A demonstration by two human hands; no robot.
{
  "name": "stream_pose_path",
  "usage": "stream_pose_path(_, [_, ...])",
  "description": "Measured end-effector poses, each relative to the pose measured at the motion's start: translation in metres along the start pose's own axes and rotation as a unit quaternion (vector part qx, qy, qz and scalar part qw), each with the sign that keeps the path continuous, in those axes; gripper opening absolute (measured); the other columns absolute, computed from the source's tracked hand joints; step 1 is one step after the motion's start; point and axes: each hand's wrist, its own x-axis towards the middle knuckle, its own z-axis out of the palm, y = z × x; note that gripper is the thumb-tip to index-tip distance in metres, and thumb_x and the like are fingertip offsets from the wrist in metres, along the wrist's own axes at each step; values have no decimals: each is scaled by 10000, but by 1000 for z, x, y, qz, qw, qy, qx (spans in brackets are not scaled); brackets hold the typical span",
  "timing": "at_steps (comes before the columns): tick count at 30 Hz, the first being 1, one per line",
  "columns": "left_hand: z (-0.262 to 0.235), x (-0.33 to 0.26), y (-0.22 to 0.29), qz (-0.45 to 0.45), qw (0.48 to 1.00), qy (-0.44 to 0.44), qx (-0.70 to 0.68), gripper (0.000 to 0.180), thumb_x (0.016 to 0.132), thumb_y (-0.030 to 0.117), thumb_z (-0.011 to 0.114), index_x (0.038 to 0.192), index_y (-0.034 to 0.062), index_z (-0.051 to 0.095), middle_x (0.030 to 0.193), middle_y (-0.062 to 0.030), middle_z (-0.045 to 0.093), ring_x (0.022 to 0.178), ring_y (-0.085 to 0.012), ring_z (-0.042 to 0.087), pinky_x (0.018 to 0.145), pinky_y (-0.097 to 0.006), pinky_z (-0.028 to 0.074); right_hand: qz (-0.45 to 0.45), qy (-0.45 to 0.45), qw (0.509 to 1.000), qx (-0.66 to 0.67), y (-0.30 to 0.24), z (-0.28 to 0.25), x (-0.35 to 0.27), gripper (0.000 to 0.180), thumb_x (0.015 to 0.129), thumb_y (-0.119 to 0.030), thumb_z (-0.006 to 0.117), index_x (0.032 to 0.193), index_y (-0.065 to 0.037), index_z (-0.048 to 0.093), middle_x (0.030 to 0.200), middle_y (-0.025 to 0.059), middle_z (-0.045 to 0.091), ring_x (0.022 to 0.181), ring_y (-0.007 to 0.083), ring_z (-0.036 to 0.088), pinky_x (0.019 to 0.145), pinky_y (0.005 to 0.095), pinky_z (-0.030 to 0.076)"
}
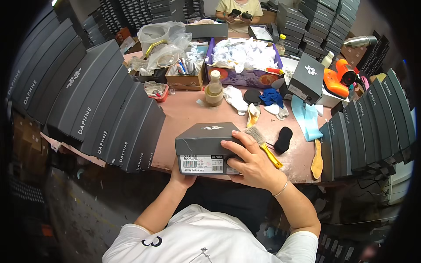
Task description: Cleaning and inspecting black high-heeled shoes using a brush and cloth.
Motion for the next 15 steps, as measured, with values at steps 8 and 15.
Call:
stream_pose_path(8, [-3, 4, 17, 3, 1000, -4, 17, 409, 989, 417, 408, 1214, 115, 568, 1165, -15, 610, 1103, -151, 574, 951, -339, 458, 3, 30, 999, 13, 1, 11, 8, 411, 452, -150, 845, 768, -81, 593, 1379, 87, 461, 1325, 384, 366, 1057, 550, 381])
stream_pose_path(15, [-4, 0, -3, -3, 1000, -14, 5, 452, 990, 443, 402, 1267, 112, 538, 1208, -29, 590, 1135, -163, 557, 974, -337, 444, -5, 16, 1000, -6, -2, 10, -11, 378, 499, -175, 829, 785, -97, 594, 1383, 91, 464, 1327, 386, 358, 1057, 572, 359])
